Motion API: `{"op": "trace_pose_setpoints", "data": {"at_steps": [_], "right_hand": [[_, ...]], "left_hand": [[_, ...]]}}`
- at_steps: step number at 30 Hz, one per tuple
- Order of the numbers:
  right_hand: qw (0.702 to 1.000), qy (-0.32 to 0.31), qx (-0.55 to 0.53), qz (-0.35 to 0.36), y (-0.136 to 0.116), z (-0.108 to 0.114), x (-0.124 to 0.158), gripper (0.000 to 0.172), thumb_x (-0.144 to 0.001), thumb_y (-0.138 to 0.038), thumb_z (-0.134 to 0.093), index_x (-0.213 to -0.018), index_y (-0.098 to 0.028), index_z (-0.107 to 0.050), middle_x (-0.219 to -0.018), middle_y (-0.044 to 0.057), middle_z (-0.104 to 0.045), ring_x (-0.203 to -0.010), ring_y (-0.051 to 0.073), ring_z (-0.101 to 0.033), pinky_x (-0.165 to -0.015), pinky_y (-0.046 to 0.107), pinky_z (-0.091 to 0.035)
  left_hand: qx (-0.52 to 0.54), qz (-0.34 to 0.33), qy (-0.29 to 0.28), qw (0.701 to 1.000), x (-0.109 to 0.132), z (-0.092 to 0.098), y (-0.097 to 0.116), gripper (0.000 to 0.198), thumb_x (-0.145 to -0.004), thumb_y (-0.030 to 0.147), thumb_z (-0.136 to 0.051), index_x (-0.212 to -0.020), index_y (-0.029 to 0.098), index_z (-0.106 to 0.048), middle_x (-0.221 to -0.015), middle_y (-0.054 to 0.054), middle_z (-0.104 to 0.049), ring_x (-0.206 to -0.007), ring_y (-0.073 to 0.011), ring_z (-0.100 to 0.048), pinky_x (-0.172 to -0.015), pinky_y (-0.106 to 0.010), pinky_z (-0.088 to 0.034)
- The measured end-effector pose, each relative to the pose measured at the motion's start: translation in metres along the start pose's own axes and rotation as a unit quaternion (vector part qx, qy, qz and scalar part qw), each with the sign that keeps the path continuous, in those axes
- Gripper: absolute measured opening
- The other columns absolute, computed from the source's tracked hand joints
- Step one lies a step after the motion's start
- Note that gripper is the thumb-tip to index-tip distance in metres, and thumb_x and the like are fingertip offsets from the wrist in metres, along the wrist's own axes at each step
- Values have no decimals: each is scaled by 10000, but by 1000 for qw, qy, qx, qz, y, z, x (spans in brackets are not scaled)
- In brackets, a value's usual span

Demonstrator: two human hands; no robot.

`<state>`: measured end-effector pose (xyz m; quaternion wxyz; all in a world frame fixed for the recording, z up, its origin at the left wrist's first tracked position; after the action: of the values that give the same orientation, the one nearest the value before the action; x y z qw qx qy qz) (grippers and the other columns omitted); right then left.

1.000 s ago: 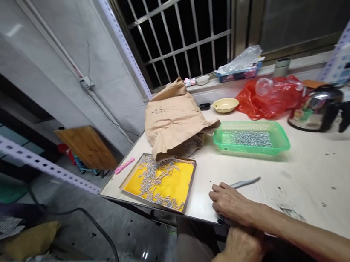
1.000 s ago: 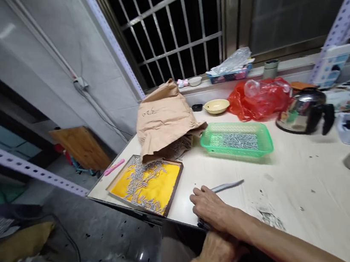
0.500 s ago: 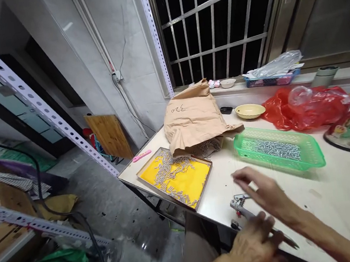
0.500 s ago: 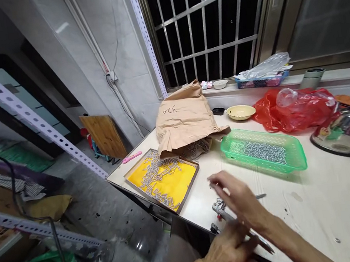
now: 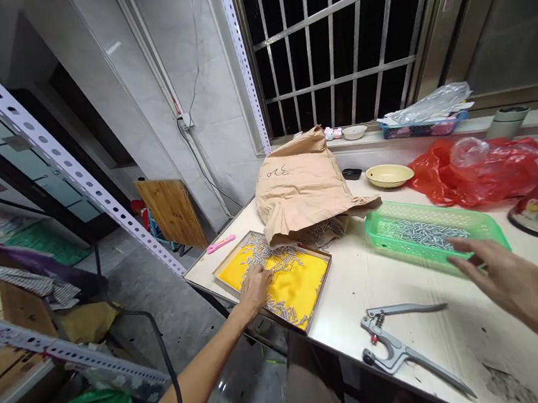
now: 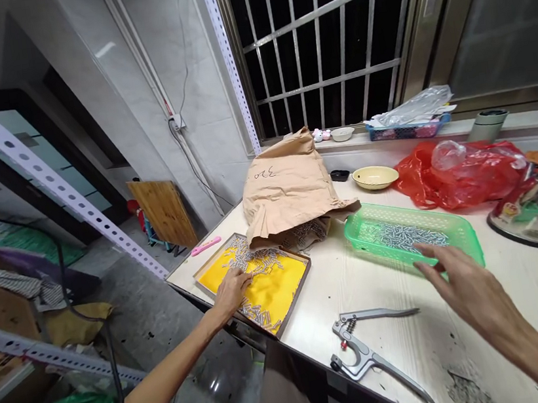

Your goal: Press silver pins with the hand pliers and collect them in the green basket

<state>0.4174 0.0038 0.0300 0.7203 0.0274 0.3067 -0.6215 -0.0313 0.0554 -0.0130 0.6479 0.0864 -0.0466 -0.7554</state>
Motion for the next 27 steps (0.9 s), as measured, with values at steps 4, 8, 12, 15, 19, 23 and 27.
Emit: {"op": "trace_pose_setpoints", "data": {"at_steps": [4,8,12,15,19,23,27], "right_hand": [[997,-47,-53,29,-25,-25,58,338,-872,-493,-427,-1100,-278,-550,-1072,60,-595,-854,212,-621,-709,332,-504],[992,-82,-91,28,-25,-37,102,268,-869,-461,-440,-1003,-287,-595,-1040,51,-615,-912,210,-620,-734,311,-525],[985,-133,-113,4,-31,-48,126,230,-882,-419,-436,-977,-290,-601,-996,48,-626,-882,199,-626,-725,297,-532],[975,-179,-130,8,-53,-56,135,210,-903,-377,-421,-996,-291,-590,-1010,48,-610,-917,193,-605,-789,313,-511],[974,-191,-124,17,-79,-58,136,216,-913,-352,-413,-1038,-286,-577,-995,58,-596,-913,209,-580,-801,366,-487],[980,-171,-103,22,-86,-56,134,243,-927,-306,-380,-1061,-266,-579,-956,67,-591,-876,210,-566,-778,382,-471],[984,-157,-78,27,-88,-53,133,251,-929,-265,-375,-1044,-244,-598,-907,69,-589,-830,200,-557,-749,365,-462]], "left_hand": [[-29,-6,-24,999,-9,-8,-1,227,-880,234,-421,-848,181,-640,-962,-72,-535,-972,-201,-459,-790,-312,-386],[-41,-7,-44,998,-13,-11,-4,148,-837,220,-485,-813,172,-624,-946,-73,-544,-962,-198,-479,-775,-299,-386],[-41,-17,-48,998,-11,-11,-3,103,-812,188,-496,-807,188,-599,-902,-50,-567,-914,-180,-508,-775,-281,-387],[-45,-24,-48,998,-11,-10,0,123,-808,165,-474,-766,181,-589,-838,-46,-578,-852,-175,-526,-765,-278,-390],[-53,-38,-44,997,-12,-4,7,189,-837,183,-424,-764,170,-598,-843,-63,-589,-832,-182,-547,-740,-277,-396],[-60,-80,-54,994,-6,-4,35,234,-855,191,-393,-769,177,-610,-840,-61,-593,-857,-181,-550,-762,-270,-390],[-97,-117,-102,983,3,-20,69,258,-855,173,-388,-761,172,-627,-852,-79,-585,-867,-188,-552,-733,-273,-384]]}}
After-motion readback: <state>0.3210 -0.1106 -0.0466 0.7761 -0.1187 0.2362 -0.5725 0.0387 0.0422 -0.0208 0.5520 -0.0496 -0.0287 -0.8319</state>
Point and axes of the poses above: each hand's wrist, its own x-axis away from the middle knuckle, its own z-axis out of the back of the hand, y = z × x, the point moved 10 cm from there along -x, towards the middle knuckle
